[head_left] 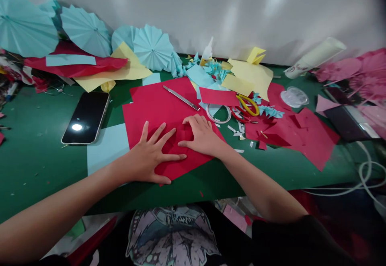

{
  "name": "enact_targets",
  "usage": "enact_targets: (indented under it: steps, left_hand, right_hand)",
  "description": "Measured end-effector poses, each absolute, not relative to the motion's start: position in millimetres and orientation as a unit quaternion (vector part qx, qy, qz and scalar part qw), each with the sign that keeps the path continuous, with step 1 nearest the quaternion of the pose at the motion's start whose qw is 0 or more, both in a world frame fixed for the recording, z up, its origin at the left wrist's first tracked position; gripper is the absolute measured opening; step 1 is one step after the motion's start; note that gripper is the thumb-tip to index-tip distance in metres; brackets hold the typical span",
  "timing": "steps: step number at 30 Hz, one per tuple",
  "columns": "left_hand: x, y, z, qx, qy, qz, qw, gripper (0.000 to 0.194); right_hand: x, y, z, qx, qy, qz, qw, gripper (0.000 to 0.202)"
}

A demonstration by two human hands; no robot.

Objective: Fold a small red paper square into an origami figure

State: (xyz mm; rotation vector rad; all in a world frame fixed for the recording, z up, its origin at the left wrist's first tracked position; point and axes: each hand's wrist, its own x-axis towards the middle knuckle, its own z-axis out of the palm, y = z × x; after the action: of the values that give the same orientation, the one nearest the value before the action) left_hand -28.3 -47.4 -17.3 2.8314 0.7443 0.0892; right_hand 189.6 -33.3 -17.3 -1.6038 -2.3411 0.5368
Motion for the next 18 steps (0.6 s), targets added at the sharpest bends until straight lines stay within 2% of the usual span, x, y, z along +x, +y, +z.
enact_targets:
  steps: [6, 10, 12, 15, 18]
  left_hand:
    - [-27.5, -47.3, -17.2, 0.961, 0.254, 0.029, 0.111, 0.066]
    - [-27.5, -47.1, -17.5, 0.962, 0.251, 0.028, 0.101, 0.067]
    - [-27.6, -46.9, -17.0, 0.963, 0.249, 0.023, 0.102, 0.067]
    - [-27.5, -46.8, -15.6, 0.961, 0.251, 0.013, 0.113, 0.067]
    - [-27.7, -47.2, -15.1, 0.961, 0.251, 0.020, 0.110, 0.067]
  right_hand:
    - [194.6, -10.4, -28.0, -0.572, -0.785, 0.141, 0.190, 0.033]
    - [197.0, -12.3, -19.9, -0.569, -0.777, 0.184, 0.197, 0.029]
    - [197.2, -19.2, -13.2, -0.544, -0.791, 0.218, 0.176, 0.039]
    - [196.3, -29.9, -6.4, -0.516, -0.822, 0.220, 0.102, 0.059]
    - [195.9, -34.0, -6.1, -0.510, -0.831, 0.210, 0.065, 0.063]
